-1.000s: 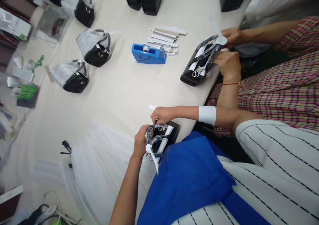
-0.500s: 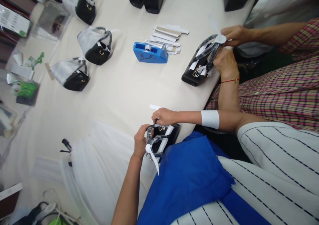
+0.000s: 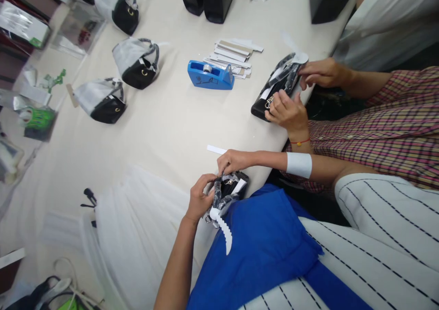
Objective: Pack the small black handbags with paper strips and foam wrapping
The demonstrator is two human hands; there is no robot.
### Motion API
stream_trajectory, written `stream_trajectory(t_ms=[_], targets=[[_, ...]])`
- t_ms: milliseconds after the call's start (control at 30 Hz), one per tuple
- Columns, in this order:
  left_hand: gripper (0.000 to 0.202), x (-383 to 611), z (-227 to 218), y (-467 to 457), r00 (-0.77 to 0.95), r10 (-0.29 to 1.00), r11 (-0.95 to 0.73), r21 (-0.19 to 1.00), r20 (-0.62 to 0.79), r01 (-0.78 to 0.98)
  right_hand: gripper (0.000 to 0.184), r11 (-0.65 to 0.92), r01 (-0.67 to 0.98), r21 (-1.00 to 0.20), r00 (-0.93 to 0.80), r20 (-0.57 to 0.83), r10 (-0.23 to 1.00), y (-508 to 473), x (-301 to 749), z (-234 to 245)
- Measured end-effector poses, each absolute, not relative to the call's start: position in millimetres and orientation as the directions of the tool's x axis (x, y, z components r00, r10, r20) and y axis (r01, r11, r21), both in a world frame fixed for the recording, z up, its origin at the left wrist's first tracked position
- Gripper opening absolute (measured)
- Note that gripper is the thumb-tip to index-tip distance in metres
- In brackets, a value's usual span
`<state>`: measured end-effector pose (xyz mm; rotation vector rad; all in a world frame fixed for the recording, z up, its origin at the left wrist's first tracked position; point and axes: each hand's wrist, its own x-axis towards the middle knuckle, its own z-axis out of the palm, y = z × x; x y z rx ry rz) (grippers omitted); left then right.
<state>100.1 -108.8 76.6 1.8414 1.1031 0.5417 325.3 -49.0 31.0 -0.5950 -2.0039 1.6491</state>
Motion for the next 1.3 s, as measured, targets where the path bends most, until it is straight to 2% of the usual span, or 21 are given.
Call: stream_trajectory(t_ms=[267, 467, 633, 800, 900, 1033, 1167, 1233, 1300], targets=[[0.012, 109.9, 83.0, -106.7, 0.525, 0.848, -0.251, 0.814, -0.077, 0.525, 0.016, 0.115, 0.038, -0.993, -0.706, 0.054, 0.707, -63.4, 323.7, 32.3], [0.013, 108.2, 80.7, -108.2, 0.521, 0.851, -0.275, 0.791, -0.063, 0.546, 0.019, -0.004, -0.047, -0.999, -0.676, 0.029, 0.736, -69.3, 325.8, 24.4], [0.017, 105.0, 80.5, -104.5, 0.547, 0.834, -0.294, 0.781, -0.072, 0.552, 0.017, 0.007, 0.039, -0.999, -0.642, -0.02, 0.767, -69.2, 323.7, 30.8], [0.02, 95.4, 76.1, -104.8, 0.471, 0.869, -0.122, 0.859, -0.149, 0.497, 0.016, 0.127, 0.094, -0.987, -0.656, 0.035, 0.754, -69.4, 323.5, 41.1], [0.027, 75.1, 74.2, -119.8, 0.316, 0.921, 0.061, 0.885, -0.229, 0.463, 0.016, 0.218, 0.113, -0.969, -0.656, 0.093, 0.749, -69.8, 323.2, 43.0], [0.025, 46.7, 76.3, -169.6, 0.076, 0.942, 0.252, 0.838, -0.327, 0.483, 0.016, 0.262, 0.145, -0.954, -0.626, 0.117, 0.771, -70.5, 318.7, 38.6], [0.028, 47.6, 73.4, -219.9, -0.064, 0.974, 0.22, 0.836, -0.217, 0.503, 0.017, 0.274, 0.178, -0.945, -0.592, 0.119, 0.797, -67.5, 312.4, 33.6], [0.031, 54.4, 68.3, -229.4, -0.104, 0.989, 0.142, 0.822, -0.101, 0.551, 0.018, 0.274, 0.201, -0.941, -0.61, 0.099, 0.786, -63.3, 310.3, 35.0], [0.026, 58.9, 62.5, -228.4, -0.12, 0.992, 0.047, 0.78, 0.036, 0.624, 0.018, 0.276, 0.232, -0.933, -0.65, 0.062, 0.758, -57.7, 308.7, 39.7]])
